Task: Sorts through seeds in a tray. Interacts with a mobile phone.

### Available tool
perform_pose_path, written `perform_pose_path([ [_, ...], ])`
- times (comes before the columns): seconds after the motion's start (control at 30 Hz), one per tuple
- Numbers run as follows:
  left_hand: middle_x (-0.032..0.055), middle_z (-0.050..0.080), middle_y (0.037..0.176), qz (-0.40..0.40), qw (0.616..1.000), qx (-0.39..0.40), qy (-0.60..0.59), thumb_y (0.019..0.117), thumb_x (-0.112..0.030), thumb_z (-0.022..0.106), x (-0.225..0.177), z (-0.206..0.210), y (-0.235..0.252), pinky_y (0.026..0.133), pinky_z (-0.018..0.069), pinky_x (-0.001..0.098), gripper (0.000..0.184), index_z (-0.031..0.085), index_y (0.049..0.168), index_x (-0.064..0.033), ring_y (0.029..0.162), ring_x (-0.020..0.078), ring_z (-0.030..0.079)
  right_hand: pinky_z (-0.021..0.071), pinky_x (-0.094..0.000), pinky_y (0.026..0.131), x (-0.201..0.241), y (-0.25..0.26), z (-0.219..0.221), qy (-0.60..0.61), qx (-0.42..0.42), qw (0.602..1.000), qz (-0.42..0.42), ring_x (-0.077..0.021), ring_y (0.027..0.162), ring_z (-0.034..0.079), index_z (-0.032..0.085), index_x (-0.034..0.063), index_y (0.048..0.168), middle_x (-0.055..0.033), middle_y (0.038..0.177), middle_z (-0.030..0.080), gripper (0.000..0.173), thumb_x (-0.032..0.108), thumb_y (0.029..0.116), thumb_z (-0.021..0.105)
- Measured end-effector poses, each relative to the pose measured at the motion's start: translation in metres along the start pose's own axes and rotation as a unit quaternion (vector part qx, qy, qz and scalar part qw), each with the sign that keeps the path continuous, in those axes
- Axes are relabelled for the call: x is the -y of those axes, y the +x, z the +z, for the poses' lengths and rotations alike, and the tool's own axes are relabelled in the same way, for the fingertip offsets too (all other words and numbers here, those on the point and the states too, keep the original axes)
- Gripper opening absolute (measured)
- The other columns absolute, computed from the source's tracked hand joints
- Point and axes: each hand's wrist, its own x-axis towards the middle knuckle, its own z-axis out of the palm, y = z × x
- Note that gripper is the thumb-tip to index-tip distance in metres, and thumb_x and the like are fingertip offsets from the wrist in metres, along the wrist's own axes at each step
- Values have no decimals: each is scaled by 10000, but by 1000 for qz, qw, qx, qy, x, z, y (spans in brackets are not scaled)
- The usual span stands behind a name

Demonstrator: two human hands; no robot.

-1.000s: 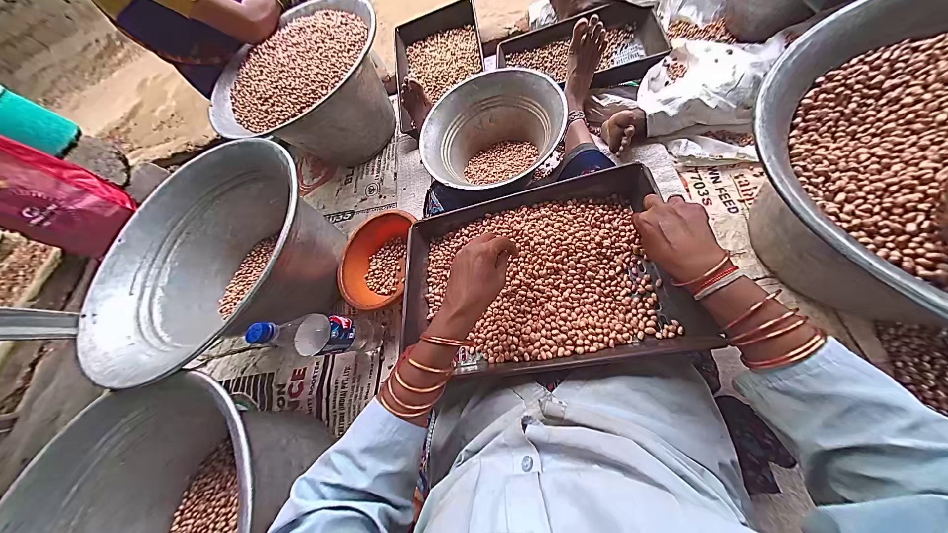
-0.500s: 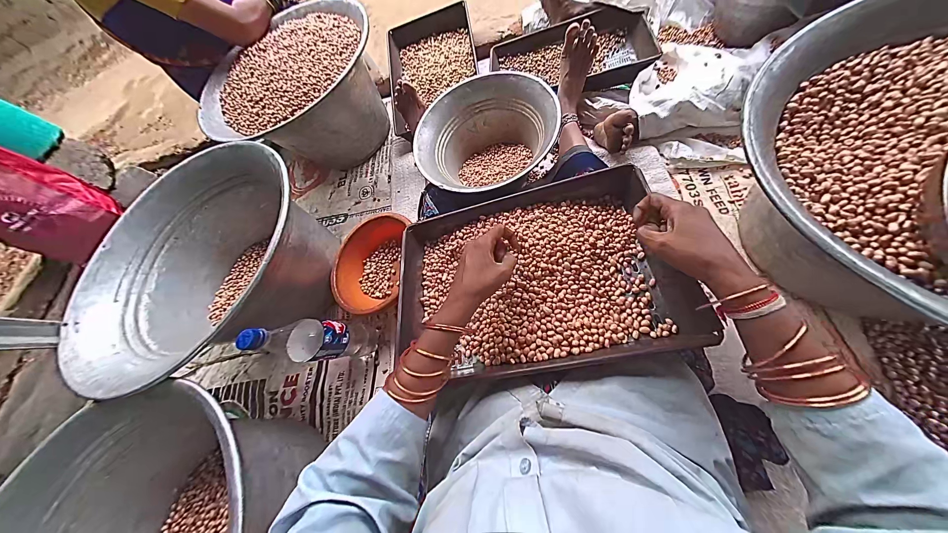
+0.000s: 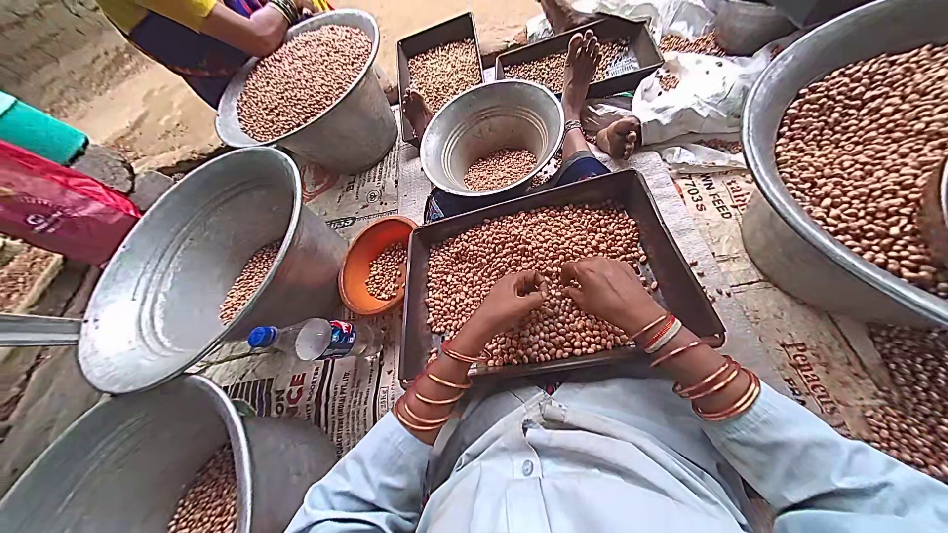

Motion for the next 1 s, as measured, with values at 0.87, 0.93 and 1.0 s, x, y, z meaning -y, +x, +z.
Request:
perform_pose_path([
  [0.87, 210, 728, 998, -36, 923, -248, 293, 962, -71, 709, 27, -93, -40, 797, 516, 656, 86, 761, 1030, -73, 907, 432, 686, 543, -601, 782, 3, -20, -37, -20, 53, 997, 44, -395, 963, 703, 728, 74, 1153, -178, 1008, 728, 251, 217, 948, 745],
  [0.93, 236, 719, 1051, -24, 918, -222, 327, 941, -26, 711, 31, -81, -26, 887, 526, 655, 121, 756, 1052, -33, 993, 454, 684, 543, -599, 785, 1, -23, -40, -15, 50, 998, 48, -390, 963, 703, 731, 81, 1152, -172, 1006, 729, 246, 217, 948, 746],
  [1.0, 253, 709, 1066, -21, 908, -210, 361, 919, -16, 727, 40, -75, -10, 931, 516, 653, 135, 750, 1051, -4, 1045, 464, 671, 542, -604, 796, -2, -28, -43, -13, 55, 996, 63, -391, 971, 704, 736, 88, 1162, -170, 1018, 734, 255, 228, 949, 746],
])
